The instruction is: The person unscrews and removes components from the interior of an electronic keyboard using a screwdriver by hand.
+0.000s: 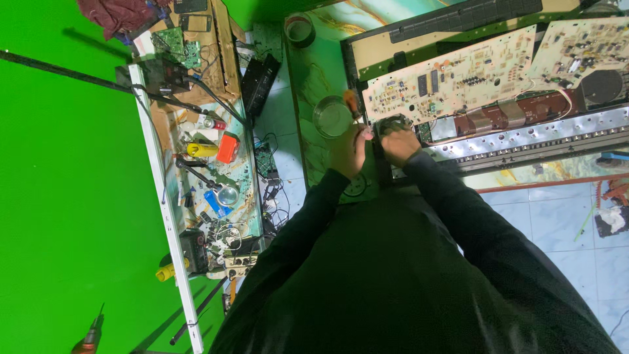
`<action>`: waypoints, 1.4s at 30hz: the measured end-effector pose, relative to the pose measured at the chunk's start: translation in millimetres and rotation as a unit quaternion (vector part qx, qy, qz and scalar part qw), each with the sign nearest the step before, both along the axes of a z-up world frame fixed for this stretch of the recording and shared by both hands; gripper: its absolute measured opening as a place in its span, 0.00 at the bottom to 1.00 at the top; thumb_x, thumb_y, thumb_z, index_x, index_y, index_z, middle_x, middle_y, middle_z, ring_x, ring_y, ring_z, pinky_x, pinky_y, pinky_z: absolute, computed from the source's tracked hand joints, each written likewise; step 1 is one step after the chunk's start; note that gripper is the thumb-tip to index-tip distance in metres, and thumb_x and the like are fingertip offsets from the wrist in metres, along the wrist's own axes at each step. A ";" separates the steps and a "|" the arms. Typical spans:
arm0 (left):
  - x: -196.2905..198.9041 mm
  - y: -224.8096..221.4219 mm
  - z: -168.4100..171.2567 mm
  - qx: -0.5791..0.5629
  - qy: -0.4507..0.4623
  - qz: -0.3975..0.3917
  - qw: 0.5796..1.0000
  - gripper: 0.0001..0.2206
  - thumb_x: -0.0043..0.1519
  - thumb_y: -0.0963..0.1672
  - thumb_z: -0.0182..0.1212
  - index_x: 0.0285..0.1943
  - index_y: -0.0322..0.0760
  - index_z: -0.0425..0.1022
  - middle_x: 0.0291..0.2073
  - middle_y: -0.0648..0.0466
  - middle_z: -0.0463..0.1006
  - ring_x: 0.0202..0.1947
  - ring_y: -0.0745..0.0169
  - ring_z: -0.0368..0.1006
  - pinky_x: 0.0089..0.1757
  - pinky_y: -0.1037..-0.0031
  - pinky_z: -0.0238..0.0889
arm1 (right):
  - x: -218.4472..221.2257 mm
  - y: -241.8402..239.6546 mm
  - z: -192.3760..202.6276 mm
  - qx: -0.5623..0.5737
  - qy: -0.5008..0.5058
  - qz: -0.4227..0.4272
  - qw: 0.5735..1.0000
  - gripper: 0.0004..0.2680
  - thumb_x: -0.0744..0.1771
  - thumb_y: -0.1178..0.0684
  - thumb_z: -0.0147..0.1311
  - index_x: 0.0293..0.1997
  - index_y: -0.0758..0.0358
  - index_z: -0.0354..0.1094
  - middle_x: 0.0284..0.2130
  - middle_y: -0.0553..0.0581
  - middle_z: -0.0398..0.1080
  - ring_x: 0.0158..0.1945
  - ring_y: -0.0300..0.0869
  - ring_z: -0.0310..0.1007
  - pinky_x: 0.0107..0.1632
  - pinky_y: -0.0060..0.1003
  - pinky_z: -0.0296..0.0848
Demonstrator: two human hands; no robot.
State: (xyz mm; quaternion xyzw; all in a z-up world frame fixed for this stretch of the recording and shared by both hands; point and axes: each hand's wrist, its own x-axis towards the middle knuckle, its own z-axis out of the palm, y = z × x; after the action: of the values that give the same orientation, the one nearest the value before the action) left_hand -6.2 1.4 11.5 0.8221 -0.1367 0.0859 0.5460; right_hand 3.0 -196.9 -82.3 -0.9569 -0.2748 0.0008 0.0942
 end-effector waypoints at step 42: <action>-153.9 -35.4 40.7 -0.040 0.156 0.093 0.983 0.14 0.68 0.48 0.59 0.46 0.31 0.80 0.22 0.53 0.72 0.24 0.70 0.64 0.28 0.70 0.56 | -137.9 -16.8 149.3 0.447 0.133 -0.114 0.877 0.09 0.68 0.56 0.65 0.48 0.69 0.74 0.38 0.60 0.79 0.40 0.38 0.80 0.43 0.32 0.77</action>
State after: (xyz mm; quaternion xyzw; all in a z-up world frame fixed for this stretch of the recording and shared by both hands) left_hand -160.1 -34.0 52.1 0.8123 0.0310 0.0123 0.5823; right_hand -135.0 -213.7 67.0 -0.8284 -0.1198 -0.0057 0.5472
